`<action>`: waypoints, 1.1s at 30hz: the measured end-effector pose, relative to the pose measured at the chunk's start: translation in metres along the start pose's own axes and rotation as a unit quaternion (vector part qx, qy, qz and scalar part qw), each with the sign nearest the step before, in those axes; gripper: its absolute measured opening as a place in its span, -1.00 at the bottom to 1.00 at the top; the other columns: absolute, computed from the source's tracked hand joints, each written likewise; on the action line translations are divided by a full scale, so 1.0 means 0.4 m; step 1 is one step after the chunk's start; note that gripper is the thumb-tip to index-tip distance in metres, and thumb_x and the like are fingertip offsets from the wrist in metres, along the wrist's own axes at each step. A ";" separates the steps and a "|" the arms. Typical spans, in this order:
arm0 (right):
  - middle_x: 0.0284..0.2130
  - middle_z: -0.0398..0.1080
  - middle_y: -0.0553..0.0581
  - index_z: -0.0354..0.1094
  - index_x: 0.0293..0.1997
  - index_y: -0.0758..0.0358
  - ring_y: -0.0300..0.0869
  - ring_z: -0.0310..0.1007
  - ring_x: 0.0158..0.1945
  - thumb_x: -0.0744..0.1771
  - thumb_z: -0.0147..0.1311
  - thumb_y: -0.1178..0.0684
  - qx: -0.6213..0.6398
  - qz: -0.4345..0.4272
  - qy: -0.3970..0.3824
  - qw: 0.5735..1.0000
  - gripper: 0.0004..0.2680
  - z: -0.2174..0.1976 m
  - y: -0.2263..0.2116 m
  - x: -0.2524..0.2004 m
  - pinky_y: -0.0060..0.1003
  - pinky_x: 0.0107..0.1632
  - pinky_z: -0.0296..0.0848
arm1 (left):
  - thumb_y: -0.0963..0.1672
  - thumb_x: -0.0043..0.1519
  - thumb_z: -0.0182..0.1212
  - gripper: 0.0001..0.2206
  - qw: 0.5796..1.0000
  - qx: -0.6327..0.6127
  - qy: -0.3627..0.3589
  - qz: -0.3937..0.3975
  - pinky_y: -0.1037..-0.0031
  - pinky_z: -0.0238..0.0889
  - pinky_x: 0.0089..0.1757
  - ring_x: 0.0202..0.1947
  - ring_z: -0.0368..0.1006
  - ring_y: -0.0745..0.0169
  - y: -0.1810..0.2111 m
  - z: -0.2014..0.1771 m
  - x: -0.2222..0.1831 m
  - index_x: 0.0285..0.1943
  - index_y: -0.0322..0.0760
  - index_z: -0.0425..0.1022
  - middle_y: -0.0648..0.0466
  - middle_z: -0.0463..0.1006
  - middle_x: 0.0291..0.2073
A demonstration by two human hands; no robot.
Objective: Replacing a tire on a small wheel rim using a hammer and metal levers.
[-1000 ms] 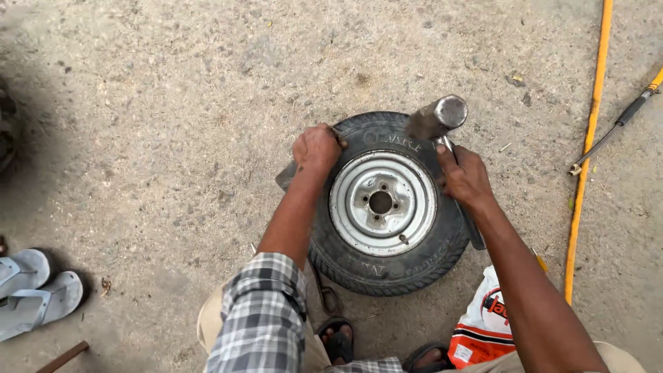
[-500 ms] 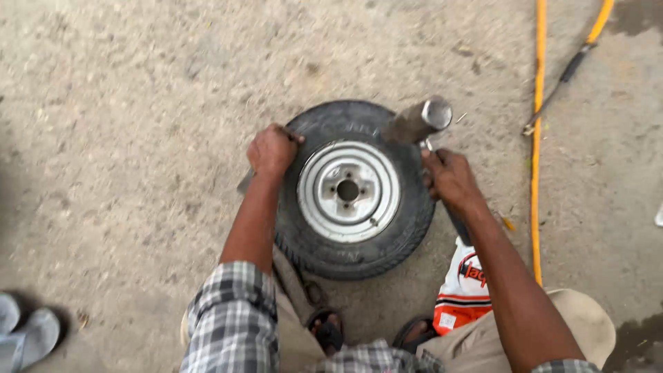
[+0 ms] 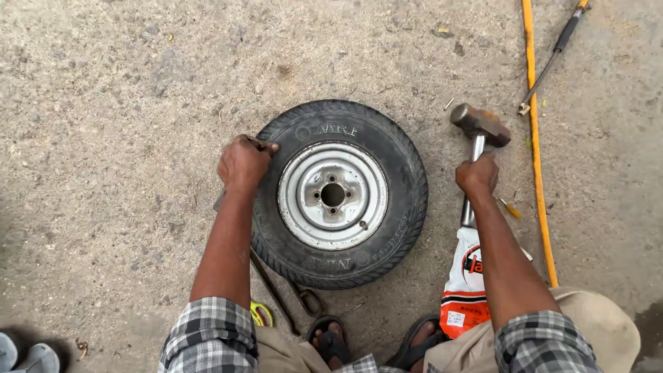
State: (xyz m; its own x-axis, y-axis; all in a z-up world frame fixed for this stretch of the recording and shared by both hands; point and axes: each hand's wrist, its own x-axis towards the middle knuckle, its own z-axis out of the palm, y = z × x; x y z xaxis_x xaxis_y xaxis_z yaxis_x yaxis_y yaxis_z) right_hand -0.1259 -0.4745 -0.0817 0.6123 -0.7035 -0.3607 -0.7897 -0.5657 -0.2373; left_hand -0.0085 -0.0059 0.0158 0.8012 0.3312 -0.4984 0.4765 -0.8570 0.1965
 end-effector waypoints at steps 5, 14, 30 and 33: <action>0.07 0.27 0.58 0.14 0.29 0.54 0.36 0.37 0.08 0.32 0.10 0.12 0.016 -0.035 -0.006 0.999 -0.58 0.025 -0.008 -0.031 0.13 0.12 0.35 | 0.17 0.05 0.43 -0.52 1.000 -0.001 0.011 -0.007 0.24 0.35 -0.23 -0.31 0.51 0.16 0.004 0.007 0.028 -0.12 -0.20 0.62 0.07 0.64 -0.32; -0.29 0.56 0.31 0.43 0.02 0.37 0.07 0.60 -0.23 0.34 0.03 0.05 0.007 -0.241 -0.173 0.955 -0.77 -0.207 -0.066 -0.349 -0.01 -0.02 0.51 | 0.11 0.07 0.48 -0.60 0.998 -0.021 0.054 -0.017 0.14 0.37 -0.04 -0.01 0.55 -0.04 0.023 -0.014 -0.034 -0.06 -0.11 0.64 -0.01 0.66 -0.08; -0.27 0.35 0.28 0.25 0.22 0.50 -0.03 0.39 -0.28 0.35 0.17 0.01 0.440 -0.090 -0.366 0.815 -0.61 0.024 -0.007 -0.411 -0.10 -0.26 0.43 | 0.10 0.23 0.33 -0.26 0.824 -0.401 -0.387 0.097 0.24 0.22 0.12 0.12 0.56 -0.16 0.222 0.300 -0.413 0.38 -0.54 0.21 -0.28 0.42 0.20; -0.35 0.37 0.11 0.32 0.07 0.35 -0.14 0.42 -0.35 0.34 0.10 0.04 0.383 -0.043 -0.212 0.898 -0.76 -0.013 0.038 -0.292 -0.18 -0.25 0.50 | 0.20 0.11 0.34 -0.17 0.943 -0.033 -0.185 0.276 0.06 0.10 0.29 0.46 0.07 -0.27 0.238 0.236 -0.499 0.47 -0.29 0.22 -0.29 0.14 0.43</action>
State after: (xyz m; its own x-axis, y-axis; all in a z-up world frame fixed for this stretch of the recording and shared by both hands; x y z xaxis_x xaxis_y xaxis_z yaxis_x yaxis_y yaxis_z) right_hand -0.2092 -0.4031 -0.0385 0.7312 -0.3519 -0.5845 -0.6336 -0.0328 -0.7729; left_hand -0.1571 -0.1910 0.0541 0.7589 -0.3281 -0.5625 0.0553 -0.8282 0.5577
